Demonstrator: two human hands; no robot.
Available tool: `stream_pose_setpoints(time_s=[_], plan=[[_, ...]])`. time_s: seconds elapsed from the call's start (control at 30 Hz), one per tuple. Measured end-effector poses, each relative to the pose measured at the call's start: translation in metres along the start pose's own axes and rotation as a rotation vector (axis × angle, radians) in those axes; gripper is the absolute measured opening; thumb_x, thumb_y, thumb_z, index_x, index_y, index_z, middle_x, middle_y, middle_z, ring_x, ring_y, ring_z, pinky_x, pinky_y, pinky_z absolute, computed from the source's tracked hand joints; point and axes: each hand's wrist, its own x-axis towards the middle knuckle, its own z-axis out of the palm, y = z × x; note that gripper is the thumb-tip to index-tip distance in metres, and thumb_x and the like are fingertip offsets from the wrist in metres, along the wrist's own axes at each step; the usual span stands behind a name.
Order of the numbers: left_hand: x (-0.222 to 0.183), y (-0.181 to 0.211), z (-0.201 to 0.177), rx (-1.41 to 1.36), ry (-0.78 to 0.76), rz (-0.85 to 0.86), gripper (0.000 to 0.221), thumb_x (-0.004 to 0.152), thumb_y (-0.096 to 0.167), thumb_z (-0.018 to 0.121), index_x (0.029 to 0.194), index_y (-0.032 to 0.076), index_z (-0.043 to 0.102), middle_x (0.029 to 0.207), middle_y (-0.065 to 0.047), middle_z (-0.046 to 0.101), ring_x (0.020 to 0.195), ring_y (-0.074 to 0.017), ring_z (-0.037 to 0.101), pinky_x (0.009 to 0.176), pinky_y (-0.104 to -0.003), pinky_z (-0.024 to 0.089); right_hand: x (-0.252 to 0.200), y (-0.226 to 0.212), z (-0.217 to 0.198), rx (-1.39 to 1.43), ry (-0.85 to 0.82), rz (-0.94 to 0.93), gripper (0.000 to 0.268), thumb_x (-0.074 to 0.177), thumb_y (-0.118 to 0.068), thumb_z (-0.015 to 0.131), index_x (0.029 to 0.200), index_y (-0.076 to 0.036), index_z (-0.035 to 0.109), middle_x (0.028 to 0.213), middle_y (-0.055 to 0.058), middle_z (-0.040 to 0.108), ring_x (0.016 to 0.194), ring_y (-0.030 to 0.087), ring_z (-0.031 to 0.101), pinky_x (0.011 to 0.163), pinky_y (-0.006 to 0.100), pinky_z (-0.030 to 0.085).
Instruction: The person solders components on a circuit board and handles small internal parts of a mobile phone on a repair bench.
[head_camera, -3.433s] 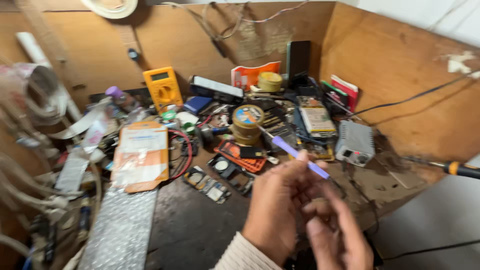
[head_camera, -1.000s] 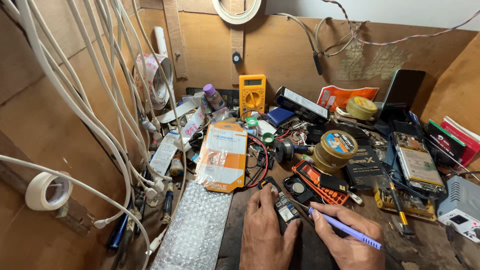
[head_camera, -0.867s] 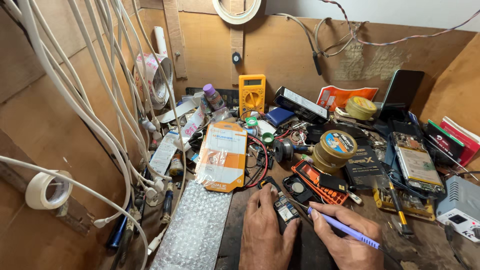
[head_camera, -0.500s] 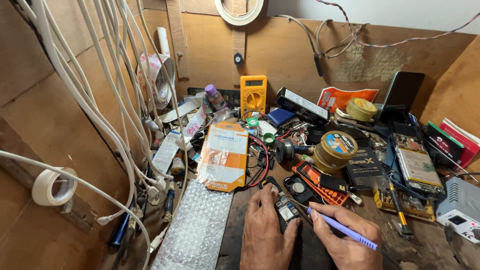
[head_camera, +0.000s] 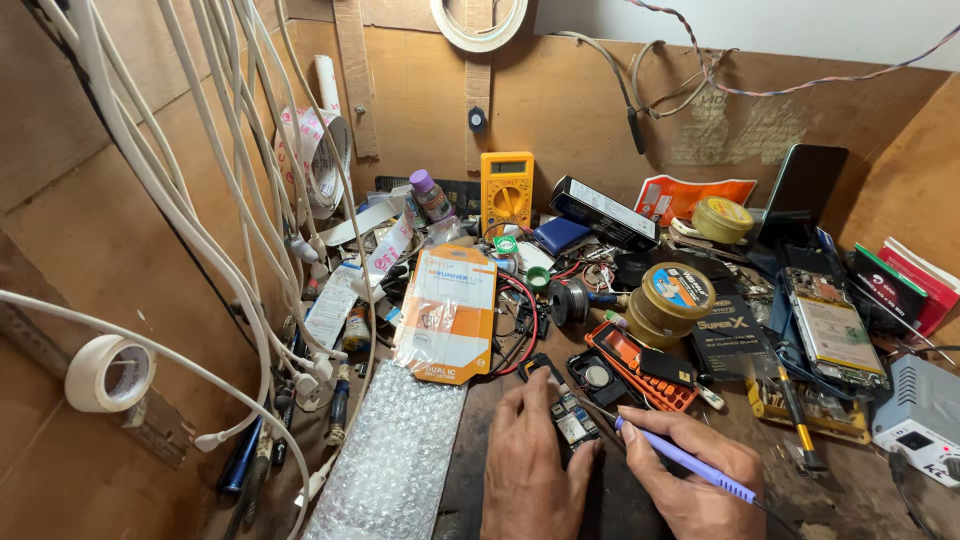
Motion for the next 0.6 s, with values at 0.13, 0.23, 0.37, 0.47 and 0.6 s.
stream_pose_setpoints(time_s=[0.13, 0.23, 0.37, 0.47, 0.6], plan=[[-0.0004, -0.0005, 0.0037, -0.015, -0.041, -0.047, 0.087, 0.074, 0.007, 0.085, 0.144, -0.006, 0.035, 0.120, -0.022, 0.065, 0.122, -0.0377, 0.055, 0.101, -0.043, 0.045, 0.0001, -0.0001, -0.0013, 0.017, -0.003, -0.017, 0.023, 0.076, -0.007, 0.080, 0.099, -0.003, 0.082, 0.089, 0.008, 0.084, 0.080, 0.010, 0.079, 0.074, 0.025, 0.061], [-0.0023, -0.0003, 0.0020, -0.045, -0.041, -0.072, 0.085, 0.075, 0.007, 0.084, 0.144, -0.004, 0.036, 0.121, -0.021, 0.065, 0.121, -0.0365, 0.056, 0.099, -0.042, 0.047, -0.0005, -0.0019, -0.0014, -0.006, 0.025, 0.012, 0.023, 0.076, -0.007, 0.081, 0.098, -0.003, 0.082, 0.087, 0.008, 0.084, 0.078, 0.011, 0.079, 0.072, 0.025, 0.061], [-0.0024, 0.0018, -0.0006, -0.089, -0.023, -0.118, 0.088, 0.075, 0.008, 0.085, 0.148, 0.000, 0.037, 0.122, -0.020, 0.064, 0.121, -0.0349, 0.057, 0.099, -0.041, 0.047, -0.0002, -0.0029, -0.0015, 0.020, 0.025, 0.042, 0.022, 0.077, -0.007, 0.080, 0.098, -0.003, 0.082, 0.088, 0.008, 0.084, 0.079, 0.011, 0.079, 0.072, 0.025, 0.061], [-0.0022, 0.0015, -0.0015, -0.075, -0.014, -0.083, 0.084, 0.073, 0.007, 0.085, 0.142, -0.002, 0.038, 0.122, -0.019, 0.066, 0.122, -0.0358, 0.056, 0.101, -0.043, 0.045, -0.0006, -0.0037, -0.0017, 0.028, 0.024, 0.062, 0.022, 0.077, -0.006, 0.079, 0.098, -0.003, 0.082, 0.087, 0.008, 0.084, 0.079, 0.010, 0.079, 0.072, 0.025, 0.061], [-0.0028, 0.0005, -0.0004, -0.060, -0.013, -0.081, 0.084, 0.074, 0.007, 0.085, 0.142, -0.002, 0.038, 0.123, -0.019, 0.065, 0.121, -0.0366, 0.055, 0.102, -0.044, 0.044, -0.0015, -0.0056, -0.0022, 0.005, 0.043, 0.068, 0.021, 0.077, -0.006, 0.079, 0.098, -0.003, 0.082, 0.084, 0.008, 0.084, 0.074, 0.011, 0.077, 0.068, 0.025, 0.060]])
